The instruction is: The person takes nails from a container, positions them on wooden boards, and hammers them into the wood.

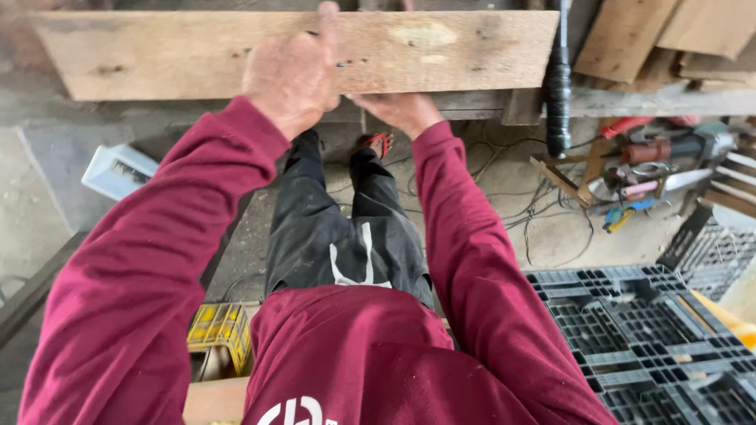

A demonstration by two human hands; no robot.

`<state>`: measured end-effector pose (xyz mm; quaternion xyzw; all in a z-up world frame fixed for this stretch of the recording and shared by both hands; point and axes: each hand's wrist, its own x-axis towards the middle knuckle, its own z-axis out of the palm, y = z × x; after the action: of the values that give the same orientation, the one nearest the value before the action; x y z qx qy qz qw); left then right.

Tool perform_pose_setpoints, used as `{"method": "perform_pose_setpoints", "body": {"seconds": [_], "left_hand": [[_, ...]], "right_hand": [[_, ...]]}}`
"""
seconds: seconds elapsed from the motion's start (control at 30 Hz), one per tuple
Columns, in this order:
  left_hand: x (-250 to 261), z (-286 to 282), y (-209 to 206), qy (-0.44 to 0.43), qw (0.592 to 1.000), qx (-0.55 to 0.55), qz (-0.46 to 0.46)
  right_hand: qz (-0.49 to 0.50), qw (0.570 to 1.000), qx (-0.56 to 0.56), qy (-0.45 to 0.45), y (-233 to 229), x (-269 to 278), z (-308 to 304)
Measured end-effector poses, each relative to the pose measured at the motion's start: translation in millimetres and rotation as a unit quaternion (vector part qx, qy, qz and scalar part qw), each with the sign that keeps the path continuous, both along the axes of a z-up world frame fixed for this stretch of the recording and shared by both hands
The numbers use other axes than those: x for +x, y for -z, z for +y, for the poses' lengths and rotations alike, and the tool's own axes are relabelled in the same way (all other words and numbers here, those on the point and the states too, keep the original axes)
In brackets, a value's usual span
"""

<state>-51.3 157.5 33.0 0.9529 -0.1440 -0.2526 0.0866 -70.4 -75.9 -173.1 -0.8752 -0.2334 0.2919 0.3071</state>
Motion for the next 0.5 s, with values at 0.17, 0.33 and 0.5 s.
{"method": "perform_pose_setpoints", "body": {"seconds": [0.17, 0.33, 0.5], "left_hand": [[-2.7, 4.8, 0.2, 0.028, 0.998, -0.017, -0.051], [0.9, 5.0, -13.3, 0.033, 0.999, 0.023, -0.005], [12.0, -13.9, -12.9, 0.049, 0.996, 0.014, -0.077]], "right_hand": [[-0.122, 0.987, 0.098, 0.026, -28.2, -1.5, 19.3], [-0.088, 0.956, 0.252, 0.126, -74.2, 16.7, 24.3], [-0.337, 0.931, 0.123, 0.073, -69.9, 21.9, 30.0]]}}
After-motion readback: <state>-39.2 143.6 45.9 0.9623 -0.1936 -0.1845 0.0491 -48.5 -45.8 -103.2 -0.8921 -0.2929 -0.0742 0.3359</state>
